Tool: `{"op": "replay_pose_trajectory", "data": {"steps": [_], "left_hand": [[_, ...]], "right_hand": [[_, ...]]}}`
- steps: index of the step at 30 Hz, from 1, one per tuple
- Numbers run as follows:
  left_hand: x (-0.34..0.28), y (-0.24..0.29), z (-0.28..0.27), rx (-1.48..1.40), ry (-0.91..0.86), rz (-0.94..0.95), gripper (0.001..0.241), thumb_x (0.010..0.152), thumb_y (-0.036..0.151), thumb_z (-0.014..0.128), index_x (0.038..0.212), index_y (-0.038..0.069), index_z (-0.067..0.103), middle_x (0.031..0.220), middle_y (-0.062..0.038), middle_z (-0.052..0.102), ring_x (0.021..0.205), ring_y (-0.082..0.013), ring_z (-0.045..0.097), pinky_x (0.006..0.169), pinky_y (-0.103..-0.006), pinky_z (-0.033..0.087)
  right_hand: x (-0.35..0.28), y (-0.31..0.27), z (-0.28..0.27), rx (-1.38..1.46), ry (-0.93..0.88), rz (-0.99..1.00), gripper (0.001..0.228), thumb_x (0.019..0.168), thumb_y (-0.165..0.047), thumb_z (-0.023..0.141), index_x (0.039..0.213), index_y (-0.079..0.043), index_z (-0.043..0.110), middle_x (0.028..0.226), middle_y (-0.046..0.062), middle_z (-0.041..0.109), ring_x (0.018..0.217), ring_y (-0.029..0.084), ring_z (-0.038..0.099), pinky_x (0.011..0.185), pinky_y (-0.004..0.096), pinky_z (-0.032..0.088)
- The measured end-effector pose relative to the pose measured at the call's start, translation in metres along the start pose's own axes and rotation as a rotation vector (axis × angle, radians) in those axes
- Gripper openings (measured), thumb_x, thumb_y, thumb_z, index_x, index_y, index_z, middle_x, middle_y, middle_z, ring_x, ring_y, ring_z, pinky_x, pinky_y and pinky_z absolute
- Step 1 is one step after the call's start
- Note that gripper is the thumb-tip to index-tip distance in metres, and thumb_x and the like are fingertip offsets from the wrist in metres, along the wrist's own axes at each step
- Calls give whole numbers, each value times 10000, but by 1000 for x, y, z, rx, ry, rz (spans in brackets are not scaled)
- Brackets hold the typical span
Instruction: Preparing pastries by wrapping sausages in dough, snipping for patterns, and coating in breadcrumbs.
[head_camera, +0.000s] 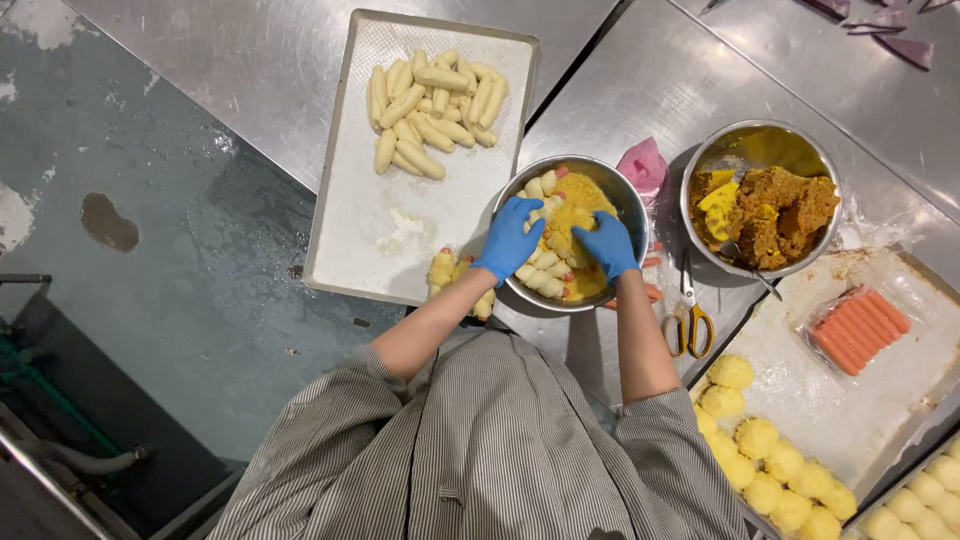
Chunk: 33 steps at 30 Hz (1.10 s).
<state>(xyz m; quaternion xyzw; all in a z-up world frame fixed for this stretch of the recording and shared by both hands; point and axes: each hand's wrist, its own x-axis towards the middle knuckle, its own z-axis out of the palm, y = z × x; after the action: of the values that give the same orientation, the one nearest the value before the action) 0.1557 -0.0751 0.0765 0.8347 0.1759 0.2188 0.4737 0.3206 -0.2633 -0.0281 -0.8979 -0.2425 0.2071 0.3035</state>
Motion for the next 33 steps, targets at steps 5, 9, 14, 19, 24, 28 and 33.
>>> {"op": "replay_pose_trajectory", "data": {"steps": [5,9,14,19,24,28,33], "left_hand": [[22,-17,66,65,-103,75,459,876,186,728,1288,40,588,1184,-209,623,1109,-389,615,962,-459,491],[38,11,77,-57,-297,49,672,821,164,768,1405,29,464,1259,-225,574,1158,-411,584,968,-468,483],[45,-1,75,127,-335,70,588,858,164,787,1390,143,538,1254,-157,597,1169,-373,603,1012,-452,481],[51,18,27,149,-138,267,665,801,128,797,1410,144,531,1235,-151,584,1132,-382,577,999,-461,456],[45,-41,-46,150,133,-7,640,804,184,857,1331,30,530,1183,-216,650,1098,-395,611,954,-456,495],[0,-116,-109,122,164,-281,533,779,209,863,1168,25,549,1092,-207,690,1004,-366,681,889,-423,546],[-72,-165,-136,381,84,-396,436,778,278,855,1040,10,632,1008,-234,672,945,-418,643,839,-481,527]], "right_hand": [[-15,-38,-32,642,9,69,545,835,-144,800,1317,5,594,1146,115,692,1033,209,665,872,344,556],[-9,-8,-27,942,-25,-115,539,857,-4,774,1345,-19,548,1257,84,642,1131,190,653,981,336,551],[-39,-20,-30,433,93,-129,577,813,-71,715,1369,-45,564,1292,139,619,1130,264,654,961,364,549],[-71,-78,-22,-57,12,-212,700,650,-270,890,1236,-4,614,1188,258,593,1062,442,602,901,466,497],[-62,-64,-37,95,13,118,574,762,-300,781,1233,-19,612,1173,210,673,1119,364,658,1003,434,526],[-40,-20,-28,-31,265,-141,588,874,-248,752,1405,-41,606,1330,218,631,1275,393,573,1098,459,474],[-29,-76,-28,-83,133,-87,1044,638,-352,911,1475,50,436,1316,302,519,1155,473,503,933,525,427]]}}
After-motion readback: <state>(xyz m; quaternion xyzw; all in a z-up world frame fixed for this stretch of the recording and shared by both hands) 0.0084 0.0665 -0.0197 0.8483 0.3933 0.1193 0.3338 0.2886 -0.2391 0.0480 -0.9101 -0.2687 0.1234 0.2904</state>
